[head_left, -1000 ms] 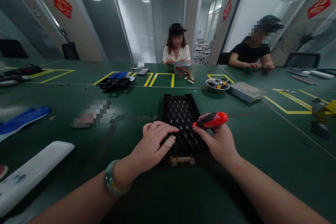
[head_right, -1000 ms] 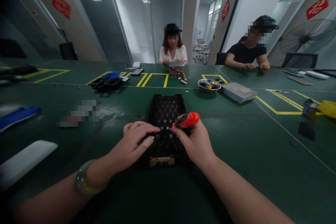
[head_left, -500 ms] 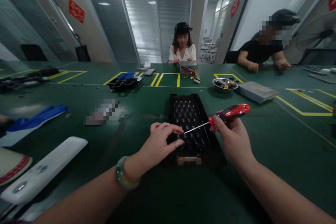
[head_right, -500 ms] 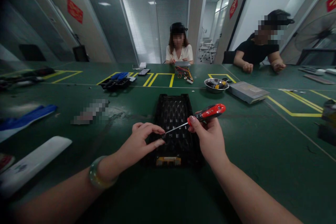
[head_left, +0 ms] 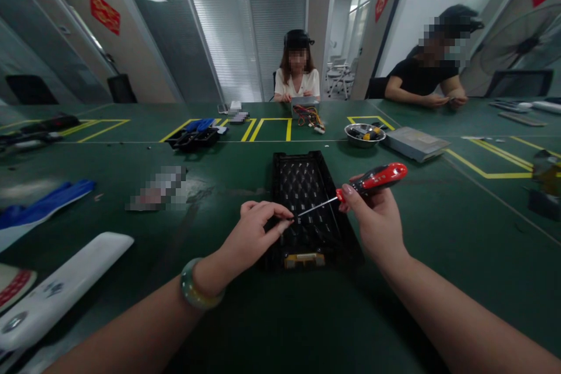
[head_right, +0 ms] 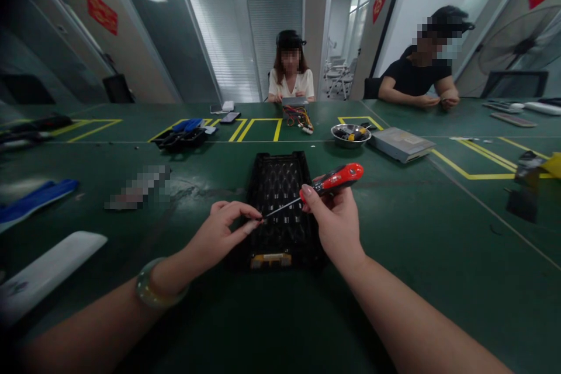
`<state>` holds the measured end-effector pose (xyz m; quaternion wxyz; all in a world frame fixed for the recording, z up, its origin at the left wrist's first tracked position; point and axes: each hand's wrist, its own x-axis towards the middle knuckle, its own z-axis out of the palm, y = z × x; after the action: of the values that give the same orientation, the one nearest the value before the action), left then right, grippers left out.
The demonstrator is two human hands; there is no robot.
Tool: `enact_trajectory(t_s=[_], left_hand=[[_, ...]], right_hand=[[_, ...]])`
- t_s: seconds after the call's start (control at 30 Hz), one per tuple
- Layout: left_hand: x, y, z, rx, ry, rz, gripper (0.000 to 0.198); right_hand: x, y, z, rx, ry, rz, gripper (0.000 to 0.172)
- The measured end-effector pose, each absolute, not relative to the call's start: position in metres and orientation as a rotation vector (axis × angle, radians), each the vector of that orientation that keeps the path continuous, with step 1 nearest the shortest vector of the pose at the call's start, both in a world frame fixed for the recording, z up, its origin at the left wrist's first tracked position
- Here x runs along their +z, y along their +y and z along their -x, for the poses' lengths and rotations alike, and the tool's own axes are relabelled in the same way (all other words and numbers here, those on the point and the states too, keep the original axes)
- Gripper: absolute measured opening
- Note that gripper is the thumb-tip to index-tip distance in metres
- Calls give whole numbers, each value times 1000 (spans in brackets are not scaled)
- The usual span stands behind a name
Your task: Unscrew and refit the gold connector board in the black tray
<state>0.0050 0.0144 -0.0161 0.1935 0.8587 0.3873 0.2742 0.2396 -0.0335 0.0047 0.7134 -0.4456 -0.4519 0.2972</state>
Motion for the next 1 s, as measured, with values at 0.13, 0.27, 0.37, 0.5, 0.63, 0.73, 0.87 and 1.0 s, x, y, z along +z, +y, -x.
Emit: enact_trajectory(t_s=[0.13, 0.27, 0.37, 0.5, 0.63, 0.73, 0.87, 1.0], left_hand=[[-16, 17, -4, 783, 1114, -2393, 14], [-16, 18, -5, 767, 1147, -2389, 18], [-15, 19, -5, 735, 1137, -2369, 27], [-9, 17, -6, 661, 1030, -2357, 30], [0, 14, -10, 569, 969, -2278, 29], [2, 14, -15, 551, 926, -2095, 28], [1, 15, -22, 559, 889, -1855, 23], [5, 15, -26, 582, 921, -1893, 21]], right_hand=[[3, -32, -244, 603, -1018, 986, 30], [3, -33, -245, 617, -1034, 975, 29], [5, -36, -243, 632, -1028, 971, 29], [9, -39, -242, 645, -993, 937, 29], [12, -39, -244, 654, -966, 898, 28], [12, -37, -246, 646, -942, 884, 29], [12, -35, -250, 615, -926, 882, 29], [12, -34, -253, 603, -897, 885, 32]])
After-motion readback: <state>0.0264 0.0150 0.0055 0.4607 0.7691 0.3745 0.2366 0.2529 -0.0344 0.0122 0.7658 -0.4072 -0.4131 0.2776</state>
